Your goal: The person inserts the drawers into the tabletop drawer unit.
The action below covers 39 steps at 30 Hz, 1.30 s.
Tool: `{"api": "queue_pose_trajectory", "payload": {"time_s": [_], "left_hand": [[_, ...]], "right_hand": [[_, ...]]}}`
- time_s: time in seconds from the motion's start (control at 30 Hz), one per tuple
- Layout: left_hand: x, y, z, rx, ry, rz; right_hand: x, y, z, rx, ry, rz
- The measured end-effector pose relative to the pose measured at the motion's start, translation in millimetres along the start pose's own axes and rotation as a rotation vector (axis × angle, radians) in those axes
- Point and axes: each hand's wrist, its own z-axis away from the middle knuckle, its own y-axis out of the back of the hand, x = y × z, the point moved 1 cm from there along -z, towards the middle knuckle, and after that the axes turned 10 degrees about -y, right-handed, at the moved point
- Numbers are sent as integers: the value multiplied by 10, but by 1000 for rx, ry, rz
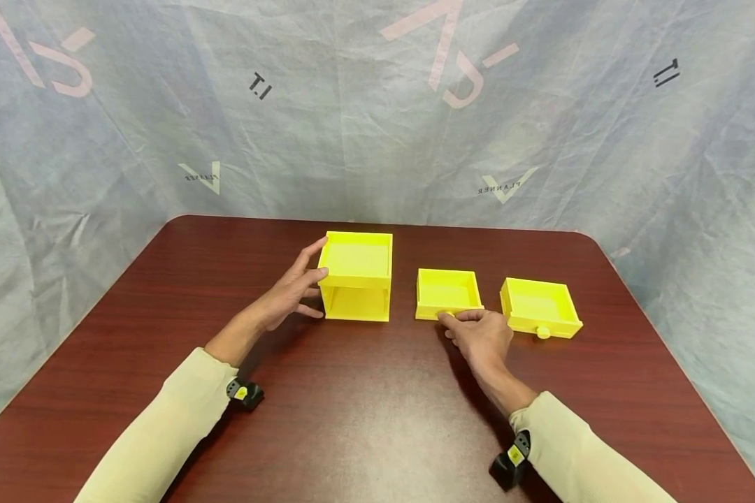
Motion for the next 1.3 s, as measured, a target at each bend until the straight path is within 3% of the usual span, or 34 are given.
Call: {"api": "queue_pose_trajectory", "payload": {"time_s": [0.33, 0.57, 1.3], "left_hand": [[0, -7, -11, 3, 10, 4], [11, -10, -21, -2, 7, -4], [2, -5, 4, -8, 0, 2]], "right_hand": [[35, -39, 11, 32, -30, -102], [57, -25, 35, 61, -40, -95], [60, -41, 102, 15, -24, -160]]}}
